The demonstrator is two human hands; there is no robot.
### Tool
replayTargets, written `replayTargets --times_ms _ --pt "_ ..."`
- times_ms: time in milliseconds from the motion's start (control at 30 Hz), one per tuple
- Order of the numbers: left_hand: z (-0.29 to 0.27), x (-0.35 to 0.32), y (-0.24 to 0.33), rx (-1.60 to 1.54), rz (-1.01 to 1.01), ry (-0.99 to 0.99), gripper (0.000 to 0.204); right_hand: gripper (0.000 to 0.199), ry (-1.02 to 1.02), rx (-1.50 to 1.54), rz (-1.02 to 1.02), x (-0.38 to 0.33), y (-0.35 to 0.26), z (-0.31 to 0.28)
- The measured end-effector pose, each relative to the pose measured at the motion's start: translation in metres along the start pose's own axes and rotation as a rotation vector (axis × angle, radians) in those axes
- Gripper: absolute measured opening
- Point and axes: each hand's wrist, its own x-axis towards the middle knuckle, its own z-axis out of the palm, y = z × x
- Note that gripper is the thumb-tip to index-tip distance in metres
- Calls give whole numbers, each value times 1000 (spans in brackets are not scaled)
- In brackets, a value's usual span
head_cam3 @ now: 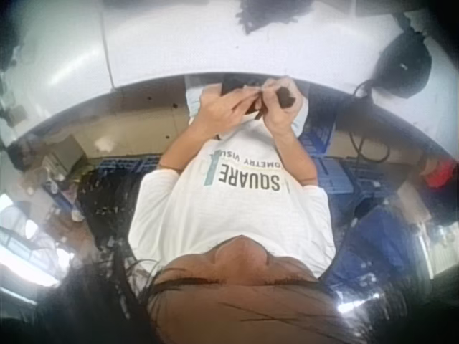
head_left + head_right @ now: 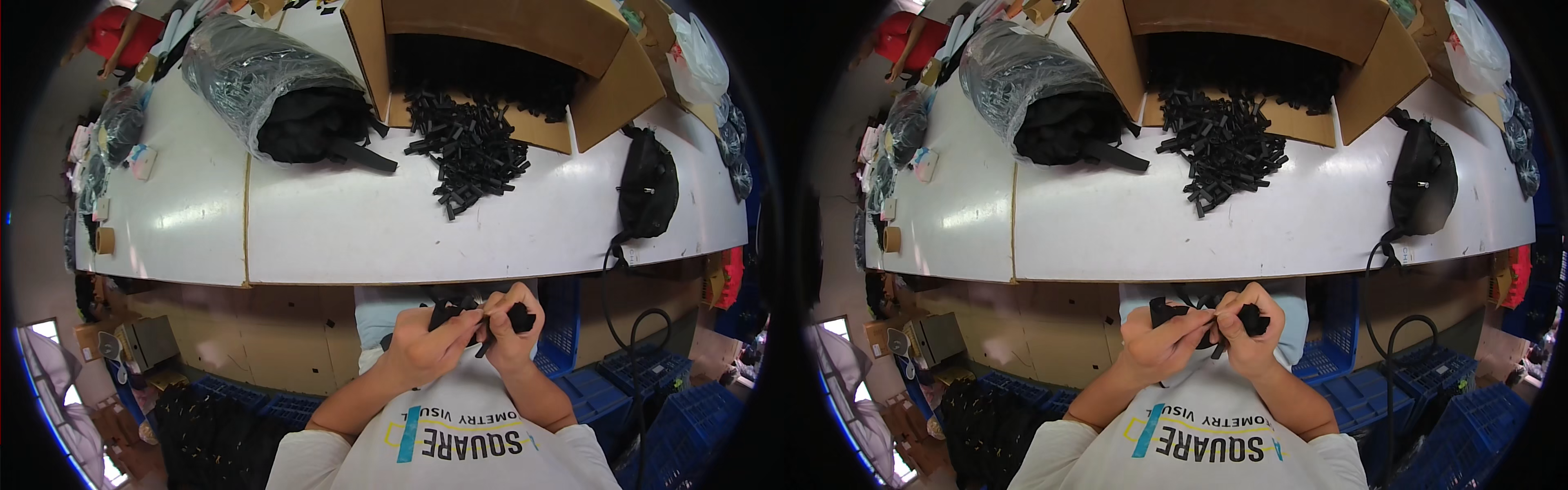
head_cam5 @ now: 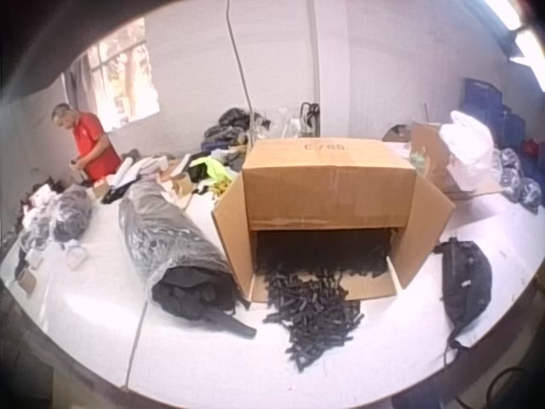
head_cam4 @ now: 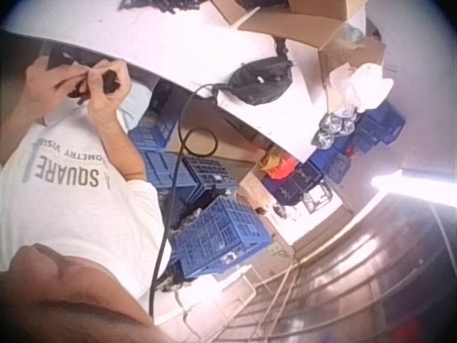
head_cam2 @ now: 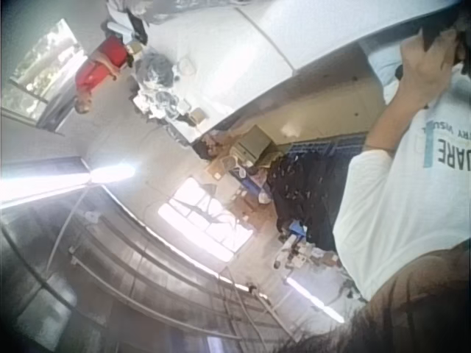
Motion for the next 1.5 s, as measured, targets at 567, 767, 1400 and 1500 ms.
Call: replayTargets --times_ms 567,767,1400,1500 --pt "4 -5 -3 -60 19 60 27 23 -66 -187 -92 -3 -1 -1" --pt "0 -4 -2 -61 4 11 32 20 -121 -57 67 4 -11 -5" --pt "-3 -8 1 -25 -48 94 28 14 -119 9 224 6 -9 -6" --pt "-9 -11 4 -86 -83 118 28 19 -257 -198 148 11 -4 -11"
